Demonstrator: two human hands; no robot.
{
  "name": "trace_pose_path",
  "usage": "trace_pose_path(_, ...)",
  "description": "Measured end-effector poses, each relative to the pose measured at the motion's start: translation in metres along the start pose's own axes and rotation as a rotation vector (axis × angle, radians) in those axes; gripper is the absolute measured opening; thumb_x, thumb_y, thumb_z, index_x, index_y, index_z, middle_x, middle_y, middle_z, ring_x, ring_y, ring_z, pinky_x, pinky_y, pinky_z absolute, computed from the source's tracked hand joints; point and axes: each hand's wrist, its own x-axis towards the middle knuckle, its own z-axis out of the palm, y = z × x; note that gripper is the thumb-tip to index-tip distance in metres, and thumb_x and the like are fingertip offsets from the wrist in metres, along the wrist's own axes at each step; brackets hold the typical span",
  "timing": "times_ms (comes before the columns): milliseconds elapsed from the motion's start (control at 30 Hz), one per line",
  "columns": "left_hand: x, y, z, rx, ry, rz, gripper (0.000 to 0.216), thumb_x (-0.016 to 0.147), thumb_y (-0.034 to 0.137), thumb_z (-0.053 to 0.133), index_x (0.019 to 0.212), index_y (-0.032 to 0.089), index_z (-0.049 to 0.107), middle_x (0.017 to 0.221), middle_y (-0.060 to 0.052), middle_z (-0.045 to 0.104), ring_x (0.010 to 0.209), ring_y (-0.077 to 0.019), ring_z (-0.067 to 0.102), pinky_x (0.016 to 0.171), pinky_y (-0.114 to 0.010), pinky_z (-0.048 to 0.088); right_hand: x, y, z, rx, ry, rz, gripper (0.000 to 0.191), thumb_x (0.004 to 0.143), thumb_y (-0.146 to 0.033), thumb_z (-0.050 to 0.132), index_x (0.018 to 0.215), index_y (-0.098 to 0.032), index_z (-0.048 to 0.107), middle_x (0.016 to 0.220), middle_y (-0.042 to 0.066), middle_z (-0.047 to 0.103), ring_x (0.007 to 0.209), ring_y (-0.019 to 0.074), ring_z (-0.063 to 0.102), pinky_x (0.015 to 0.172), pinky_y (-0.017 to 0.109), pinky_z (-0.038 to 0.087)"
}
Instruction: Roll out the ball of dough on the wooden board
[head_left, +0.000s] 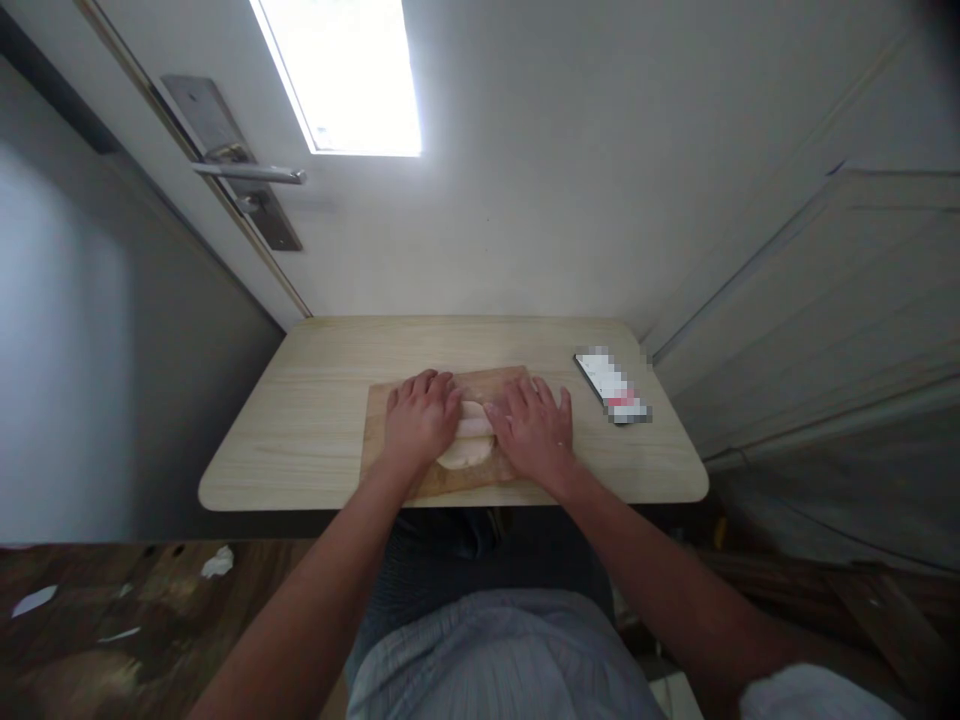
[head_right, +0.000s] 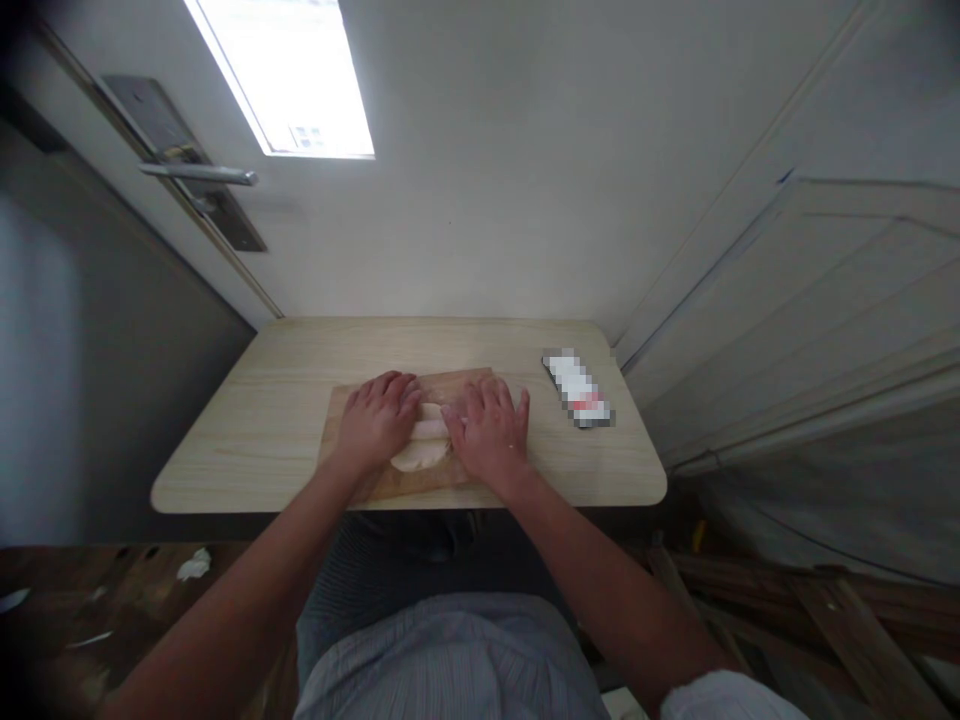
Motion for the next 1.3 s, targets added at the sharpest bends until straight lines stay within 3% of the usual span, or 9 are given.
trace_pose_path(700,-0.029,0.005,0.002,0.017,0.148,0.040,0.047,0.104,0.045,0.035,0.140,0.021,0.054,0.145,-0.011,0.059,0.134,-0.0309,0.050,0.112,-0.050,0.037,-0.035,-0.002,-0.008,0.040,0.052,-0.047,0.054,0.105,-0.050,0.039,0.142,-0.015,0.055,0.149,0.016,0.056,0.140,0.0334,0.043,0.116,0.058,0.023)
trace_pose_path(1300,-0.061,0.013,-0.001,0.002,0.178,0.034,0.050,0.103,0.045,0.039,0.146,0.020,0.051,0.151,-0.012,0.055,0.139,-0.0332,0.047,0.116,-0.053,0.034,-0.069,0.001,0.005,0.055,0.163,-0.074,0.057,0.105,-0.051,0.038,0.149,-0.015,0.047,0.155,0.016,0.049,0.141,0.0313,0.042,0.120,0.056,0.017)
